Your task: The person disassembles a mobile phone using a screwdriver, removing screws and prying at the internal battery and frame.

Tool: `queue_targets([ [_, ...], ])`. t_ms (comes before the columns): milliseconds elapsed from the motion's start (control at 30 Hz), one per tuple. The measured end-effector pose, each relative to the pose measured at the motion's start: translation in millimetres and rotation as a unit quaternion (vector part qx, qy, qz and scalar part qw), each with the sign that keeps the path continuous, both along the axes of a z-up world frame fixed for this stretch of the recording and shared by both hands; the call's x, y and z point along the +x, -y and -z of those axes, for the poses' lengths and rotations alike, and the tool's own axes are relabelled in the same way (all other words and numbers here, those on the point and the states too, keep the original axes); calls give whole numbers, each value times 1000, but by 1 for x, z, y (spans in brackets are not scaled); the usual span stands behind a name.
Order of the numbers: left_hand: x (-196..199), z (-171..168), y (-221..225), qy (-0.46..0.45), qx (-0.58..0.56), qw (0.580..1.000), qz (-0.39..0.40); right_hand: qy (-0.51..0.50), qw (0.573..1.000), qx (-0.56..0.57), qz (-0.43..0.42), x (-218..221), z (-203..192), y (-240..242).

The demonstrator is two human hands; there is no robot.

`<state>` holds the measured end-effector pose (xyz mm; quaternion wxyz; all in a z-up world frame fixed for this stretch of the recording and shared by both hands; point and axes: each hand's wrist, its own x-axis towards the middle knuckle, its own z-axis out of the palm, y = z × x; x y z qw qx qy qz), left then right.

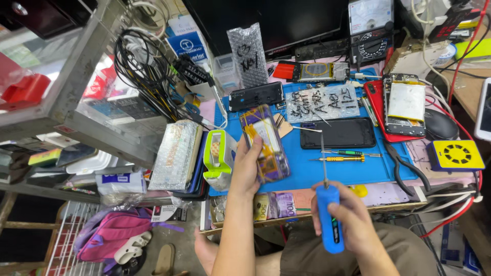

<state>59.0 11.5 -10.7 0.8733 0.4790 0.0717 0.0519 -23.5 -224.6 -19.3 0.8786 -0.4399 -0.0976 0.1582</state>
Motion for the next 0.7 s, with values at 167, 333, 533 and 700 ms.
queue_targets([
  [167, 16, 21, 16, 56, -101, 993, -14, -16, 991, -131, 19, -18, 51, -8],
  [333, 15, 18, 14, 91, -33, 995, 16, -83, 986, -141, 14, -42, 68, -8],
  [533, 12, 31, 11, 121, 40, 992, 2, -43, 951, -306, 25, -53, 86, -13],
  [700, 11, 25, 9, 129, 22, 991, 12, -58, 938, -338, 38, -45, 76, -15],
])
